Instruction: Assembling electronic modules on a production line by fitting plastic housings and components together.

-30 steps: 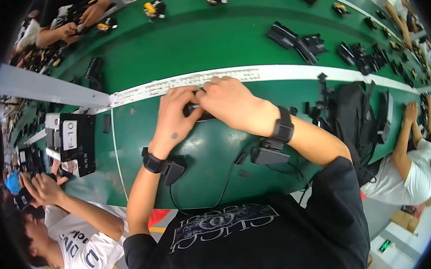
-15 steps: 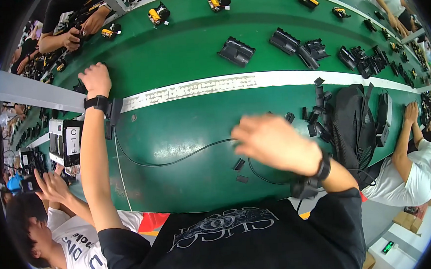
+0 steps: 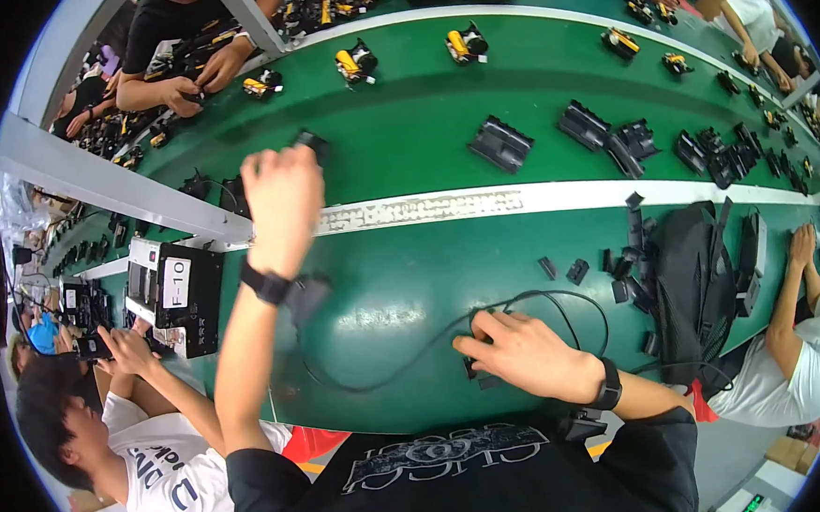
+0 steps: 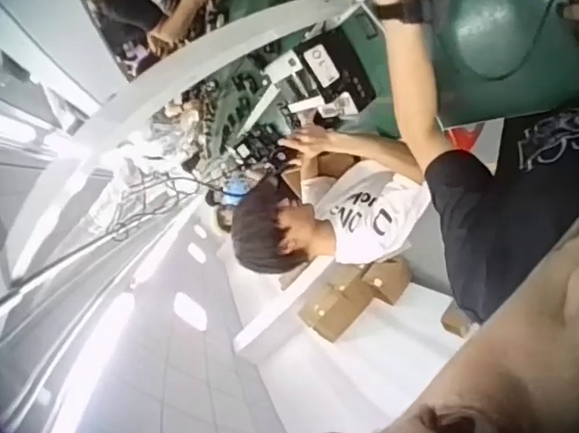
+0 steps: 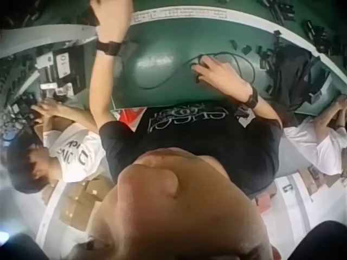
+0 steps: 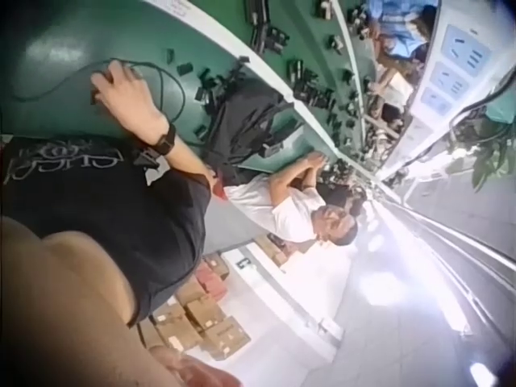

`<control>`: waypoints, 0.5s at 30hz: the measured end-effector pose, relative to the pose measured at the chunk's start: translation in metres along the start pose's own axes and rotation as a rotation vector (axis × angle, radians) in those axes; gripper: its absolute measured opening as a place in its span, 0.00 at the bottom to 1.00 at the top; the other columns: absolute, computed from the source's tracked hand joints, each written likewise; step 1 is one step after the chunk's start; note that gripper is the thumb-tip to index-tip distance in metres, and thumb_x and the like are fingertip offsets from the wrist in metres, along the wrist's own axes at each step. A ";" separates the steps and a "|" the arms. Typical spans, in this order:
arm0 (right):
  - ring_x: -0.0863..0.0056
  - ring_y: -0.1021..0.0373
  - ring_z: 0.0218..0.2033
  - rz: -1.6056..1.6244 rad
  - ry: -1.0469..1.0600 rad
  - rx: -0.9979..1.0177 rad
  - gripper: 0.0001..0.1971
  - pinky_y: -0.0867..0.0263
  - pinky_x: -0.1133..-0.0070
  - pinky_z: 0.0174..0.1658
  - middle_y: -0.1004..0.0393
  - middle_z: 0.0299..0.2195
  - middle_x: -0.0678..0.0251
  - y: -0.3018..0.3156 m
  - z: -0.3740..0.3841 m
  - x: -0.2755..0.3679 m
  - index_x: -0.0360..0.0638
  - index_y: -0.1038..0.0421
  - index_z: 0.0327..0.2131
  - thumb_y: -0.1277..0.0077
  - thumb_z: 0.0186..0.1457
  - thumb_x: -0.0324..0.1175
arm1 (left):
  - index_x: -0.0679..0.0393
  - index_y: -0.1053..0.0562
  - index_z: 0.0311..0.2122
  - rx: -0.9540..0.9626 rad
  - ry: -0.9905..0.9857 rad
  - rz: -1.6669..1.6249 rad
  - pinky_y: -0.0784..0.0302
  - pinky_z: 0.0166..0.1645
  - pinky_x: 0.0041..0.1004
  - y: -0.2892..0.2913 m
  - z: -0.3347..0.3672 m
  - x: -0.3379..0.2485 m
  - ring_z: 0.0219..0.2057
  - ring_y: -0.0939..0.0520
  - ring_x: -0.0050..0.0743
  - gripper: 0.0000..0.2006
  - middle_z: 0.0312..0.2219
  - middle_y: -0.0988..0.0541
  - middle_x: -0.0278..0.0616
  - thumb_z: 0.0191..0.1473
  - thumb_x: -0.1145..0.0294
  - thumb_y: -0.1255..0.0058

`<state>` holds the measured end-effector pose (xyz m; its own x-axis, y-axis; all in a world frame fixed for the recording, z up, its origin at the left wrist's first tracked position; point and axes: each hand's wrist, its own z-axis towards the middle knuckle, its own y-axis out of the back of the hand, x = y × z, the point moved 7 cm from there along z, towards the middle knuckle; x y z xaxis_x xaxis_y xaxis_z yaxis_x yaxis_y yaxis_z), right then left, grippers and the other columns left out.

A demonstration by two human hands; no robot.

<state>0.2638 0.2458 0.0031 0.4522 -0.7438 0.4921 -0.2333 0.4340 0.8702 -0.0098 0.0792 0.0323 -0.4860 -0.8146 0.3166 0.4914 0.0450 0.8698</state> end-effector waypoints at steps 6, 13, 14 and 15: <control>0.71 0.26 0.39 0.019 0.105 -0.001 0.12 0.25 0.72 0.39 0.32 0.41 0.71 -0.010 0.001 0.013 0.50 0.25 0.41 0.34 0.55 0.34 | 0.53 0.21 0.38 0.030 -0.121 -0.418 0.36 0.66 0.55 0.051 -0.072 -0.076 0.50 0.23 0.43 0.06 0.40 0.21 0.40 0.55 0.69 0.41; 0.62 0.24 0.37 0.339 -0.088 0.116 0.08 0.27 0.68 0.39 0.25 0.34 0.64 -0.005 0.004 -0.002 0.45 0.25 0.40 0.36 0.58 0.31 | 0.50 0.21 0.42 0.097 -0.140 -0.726 0.38 0.67 0.59 0.039 -0.102 -0.094 0.57 0.27 0.43 0.11 0.50 0.24 0.38 0.54 0.65 0.34; 0.62 0.24 0.37 0.346 -0.105 0.123 0.08 0.27 0.68 0.39 0.25 0.34 0.64 0.001 0.007 -0.005 0.45 0.25 0.40 0.36 0.58 0.31 | 0.50 0.21 0.42 0.084 -0.151 -0.771 0.38 0.67 0.59 0.035 -0.100 -0.094 0.57 0.26 0.44 0.11 0.49 0.23 0.37 0.54 0.65 0.33; 0.59 0.23 0.36 0.310 -0.086 0.040 0.07 0.27 0.66 0.40 0.24 0.33 0.62 0.017 0.013 -0.007 0.44 0.25 0.40 0.38 0.59 0.30 | 0.51 0.21 0.42 0.079 -0.159 -0.824 0.38 0.67 0.58 0.032 -0.102 -0.094 0.56 0.26 0.45 0.12 0.49 0.23 0.37 0.54 0.65 0.33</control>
<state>0.2454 0.2516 0.0152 0.2802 -0.6206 0.7324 -0.3828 0.6274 0.6781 0.1249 0.0980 -0.0081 -0.7661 -0.5133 -0.3868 -0.1144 -0.4834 0.8679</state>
